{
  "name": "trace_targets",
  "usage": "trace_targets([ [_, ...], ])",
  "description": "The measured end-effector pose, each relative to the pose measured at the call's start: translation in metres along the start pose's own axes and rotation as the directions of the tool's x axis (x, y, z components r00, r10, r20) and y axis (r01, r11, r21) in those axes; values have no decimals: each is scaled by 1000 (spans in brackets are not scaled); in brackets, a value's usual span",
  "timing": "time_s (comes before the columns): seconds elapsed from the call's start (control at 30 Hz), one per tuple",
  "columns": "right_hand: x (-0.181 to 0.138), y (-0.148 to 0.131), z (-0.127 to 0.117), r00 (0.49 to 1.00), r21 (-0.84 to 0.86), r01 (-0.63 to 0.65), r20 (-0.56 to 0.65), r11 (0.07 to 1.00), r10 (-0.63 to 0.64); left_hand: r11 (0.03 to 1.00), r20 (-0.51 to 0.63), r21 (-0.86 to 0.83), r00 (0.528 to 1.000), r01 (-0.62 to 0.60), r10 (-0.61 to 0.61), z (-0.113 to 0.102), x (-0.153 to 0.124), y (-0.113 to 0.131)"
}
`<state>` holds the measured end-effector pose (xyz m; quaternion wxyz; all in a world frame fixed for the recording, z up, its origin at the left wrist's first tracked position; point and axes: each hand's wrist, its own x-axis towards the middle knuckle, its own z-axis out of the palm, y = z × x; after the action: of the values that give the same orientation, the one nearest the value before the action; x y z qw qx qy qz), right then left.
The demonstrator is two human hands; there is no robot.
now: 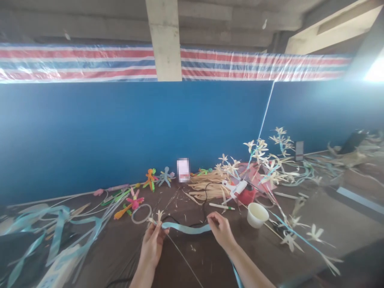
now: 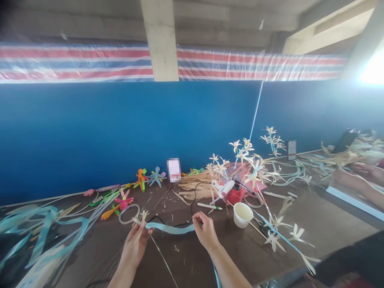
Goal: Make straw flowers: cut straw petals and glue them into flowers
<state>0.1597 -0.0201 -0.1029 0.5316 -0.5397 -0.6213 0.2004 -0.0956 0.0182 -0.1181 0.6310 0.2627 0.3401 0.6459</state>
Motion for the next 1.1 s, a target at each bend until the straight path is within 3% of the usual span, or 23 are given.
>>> trace_targets([
  [0.37,-1,2,2,1000,-65,-2,-5,998,1,1000,-25,1,999,28,-28,0,0,-1],
  [0.57,7,-24,3,991,-227,132,46,965,-125,988,59,149,997,49,-58,34,-4,4],
  [0.67,21,-46,7,979,-173,190,103,966,-174,961,82,278,996,-2,-21,55,-2,7],
  [0.87,40,-67,33,957,21,40,285,999,-45,896,193,429,981,-115,33,75,-1,6],
  [1.0,45,-68,47,902,165,-155,427,974,72,808,215,559,974,-185,74,77,-4,5],
  [1.1,48,-65,52,895,180,-233,424,956,138,719,188,664,977,-205,106,76,-2,5],
])
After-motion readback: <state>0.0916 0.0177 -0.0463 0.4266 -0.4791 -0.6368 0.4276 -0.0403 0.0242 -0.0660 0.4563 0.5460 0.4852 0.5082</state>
